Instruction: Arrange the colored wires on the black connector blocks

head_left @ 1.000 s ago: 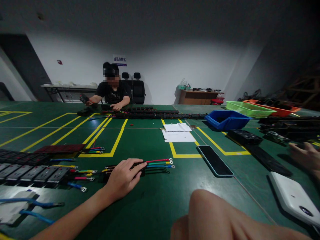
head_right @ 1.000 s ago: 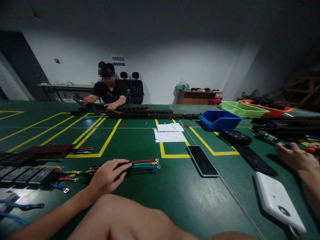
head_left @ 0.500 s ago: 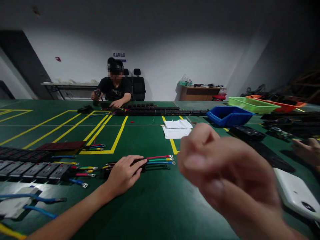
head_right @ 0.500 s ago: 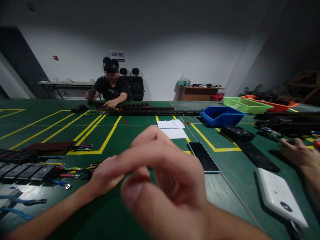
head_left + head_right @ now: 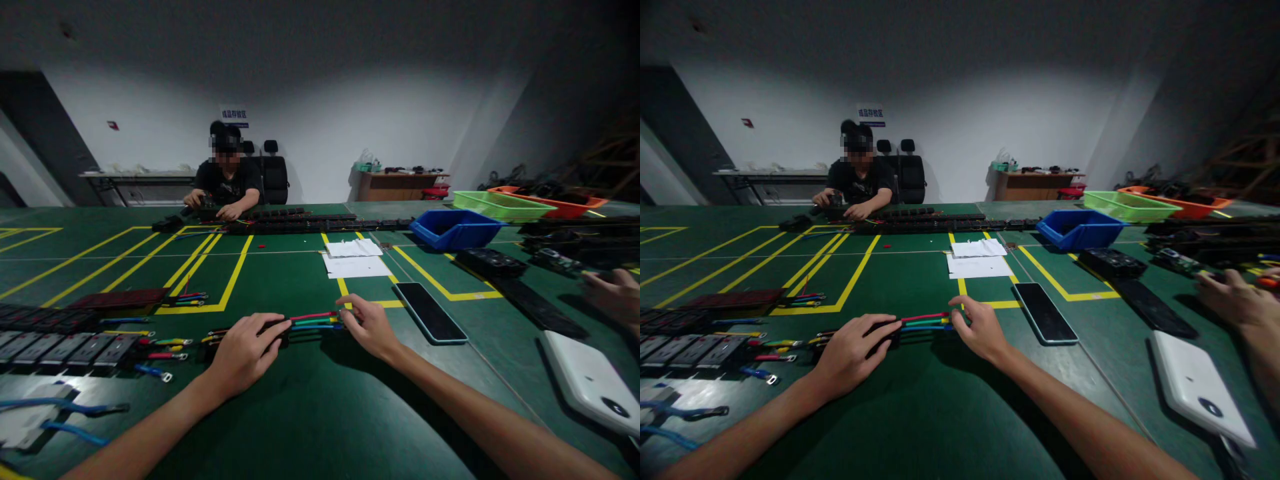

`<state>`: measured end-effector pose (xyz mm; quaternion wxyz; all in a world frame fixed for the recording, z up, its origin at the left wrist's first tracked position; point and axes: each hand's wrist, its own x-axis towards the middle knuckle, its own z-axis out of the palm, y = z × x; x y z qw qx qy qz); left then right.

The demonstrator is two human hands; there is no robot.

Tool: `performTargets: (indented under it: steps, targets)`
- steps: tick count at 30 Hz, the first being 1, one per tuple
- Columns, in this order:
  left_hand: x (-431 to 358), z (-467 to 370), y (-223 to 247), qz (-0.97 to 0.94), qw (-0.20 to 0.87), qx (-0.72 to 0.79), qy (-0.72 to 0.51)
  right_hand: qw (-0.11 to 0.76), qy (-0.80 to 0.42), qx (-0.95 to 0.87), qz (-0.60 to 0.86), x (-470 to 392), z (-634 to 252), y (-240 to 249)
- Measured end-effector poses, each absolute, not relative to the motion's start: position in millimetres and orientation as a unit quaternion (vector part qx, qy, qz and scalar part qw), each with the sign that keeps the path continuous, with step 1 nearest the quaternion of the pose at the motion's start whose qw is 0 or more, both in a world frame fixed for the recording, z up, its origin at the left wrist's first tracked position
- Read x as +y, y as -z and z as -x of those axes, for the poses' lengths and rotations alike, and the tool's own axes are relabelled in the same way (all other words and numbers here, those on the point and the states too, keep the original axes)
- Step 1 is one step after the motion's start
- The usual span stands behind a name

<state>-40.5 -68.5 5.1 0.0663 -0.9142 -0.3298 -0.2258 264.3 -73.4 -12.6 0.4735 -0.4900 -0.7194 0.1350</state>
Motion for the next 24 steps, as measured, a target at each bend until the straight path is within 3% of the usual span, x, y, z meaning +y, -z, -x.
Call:
performTargets:
  steps: [5,9,13,17,22,24]
  targets:
    - [-68.8,39.5,-5.7,0.913,0.075,-0.325,0.234,0.388,-0.083,-0.775,0.492,-72.1,-262.9,17.3]
    - [-68.1,39.5,-4.7,0.913,0.071,-0.327,0.233,0.421,-0.075,-0.756,0.495,-71.2,-263.2,17.5]
    - [-67.1,40.0,-3.4,0.914,0.068,-0.329,0.229,0.369,-0.071,-0.773,0.511,-70.6,-262.7,18.1]
    - [-68.4,40.5,-4.6,0.912,0.074,-0.329,0.232,0.405,-0.067,-0.759,0.506,-69.8,-261.7,19.7]
    - [-69.7,40.0,-5.9,0.912,0.077,-0.327,0.234,0.375,-0.053,-0.776,0.504,-68.8,-261.0,21.4]
    - [-69.6,39.8,-5.8,0.912,0.076,-0.327,0.235,0.408,-0.04,-0.769,0.491,-69.4,-261.1,21.3]
